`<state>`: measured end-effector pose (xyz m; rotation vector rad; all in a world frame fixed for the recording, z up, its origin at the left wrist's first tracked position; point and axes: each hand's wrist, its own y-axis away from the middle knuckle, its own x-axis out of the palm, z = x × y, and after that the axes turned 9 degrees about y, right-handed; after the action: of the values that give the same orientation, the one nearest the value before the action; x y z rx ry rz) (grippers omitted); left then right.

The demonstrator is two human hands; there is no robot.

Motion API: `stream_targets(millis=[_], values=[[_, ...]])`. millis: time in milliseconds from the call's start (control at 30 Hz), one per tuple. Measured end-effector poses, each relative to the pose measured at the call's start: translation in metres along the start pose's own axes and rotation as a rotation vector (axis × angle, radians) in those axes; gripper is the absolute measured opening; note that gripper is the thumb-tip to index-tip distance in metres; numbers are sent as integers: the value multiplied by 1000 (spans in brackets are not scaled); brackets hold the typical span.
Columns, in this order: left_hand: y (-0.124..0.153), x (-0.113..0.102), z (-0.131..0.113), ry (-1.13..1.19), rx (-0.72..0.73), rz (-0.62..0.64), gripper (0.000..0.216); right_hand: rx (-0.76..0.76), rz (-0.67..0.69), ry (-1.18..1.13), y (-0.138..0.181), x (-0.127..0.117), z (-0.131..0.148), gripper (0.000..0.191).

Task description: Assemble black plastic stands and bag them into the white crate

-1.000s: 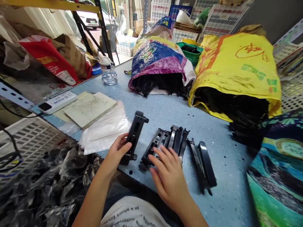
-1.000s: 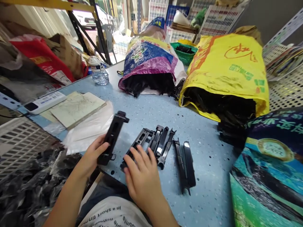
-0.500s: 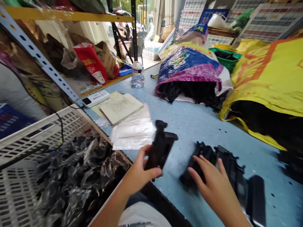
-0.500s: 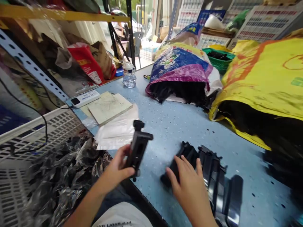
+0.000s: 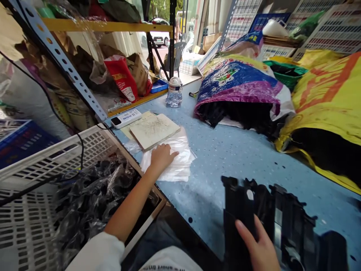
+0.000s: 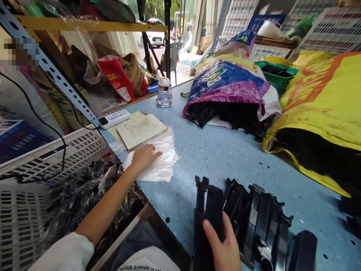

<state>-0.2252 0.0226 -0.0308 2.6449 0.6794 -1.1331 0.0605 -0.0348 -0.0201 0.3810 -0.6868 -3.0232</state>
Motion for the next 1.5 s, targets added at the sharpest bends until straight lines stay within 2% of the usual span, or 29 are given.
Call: stream_targets(millis=[100,200,433,567,667,767,867,1000,1100,1167,1300,1500], values=[[-9,11,-8,-90,45,35,18,-74,-37,146,-7,6,1,56],[-8,14,-15,-119,102,74,4,-75,-52,152,-10,6,1,55],[-14,19,-6,-118,121,2,16,-73,-49,177,-7,2,0,55],[-9,24,-13,-131,206,-50,16,-28,-84,216,-9,-8,-1,58],[2,25,-15,-133,303,-32,18,14,-75,237,-12,-17,-2,59],[9,26,-9,-120,348,-2,18,-10,-91,253,-13,-18,-3,60],[8,26,1,-99,337,1,21,-34,-75,221,-9,-10,-2,59],[2,16,13,-114,245,-54,35,-72,-28,127,-4,10,1,57],[0,3,18,-170,175,-69,28,-89,34,113,-6,24,1,56],[0,-6,19,-194,156,-42,21,-100,77,120,-8,30,2,55],[-5,-16,14,-162,161,36,25,-109,128,113,-12,37,4,53],[-36,-16,15,11,110,225,14,-46,163,71,-19,39,-2,52]])
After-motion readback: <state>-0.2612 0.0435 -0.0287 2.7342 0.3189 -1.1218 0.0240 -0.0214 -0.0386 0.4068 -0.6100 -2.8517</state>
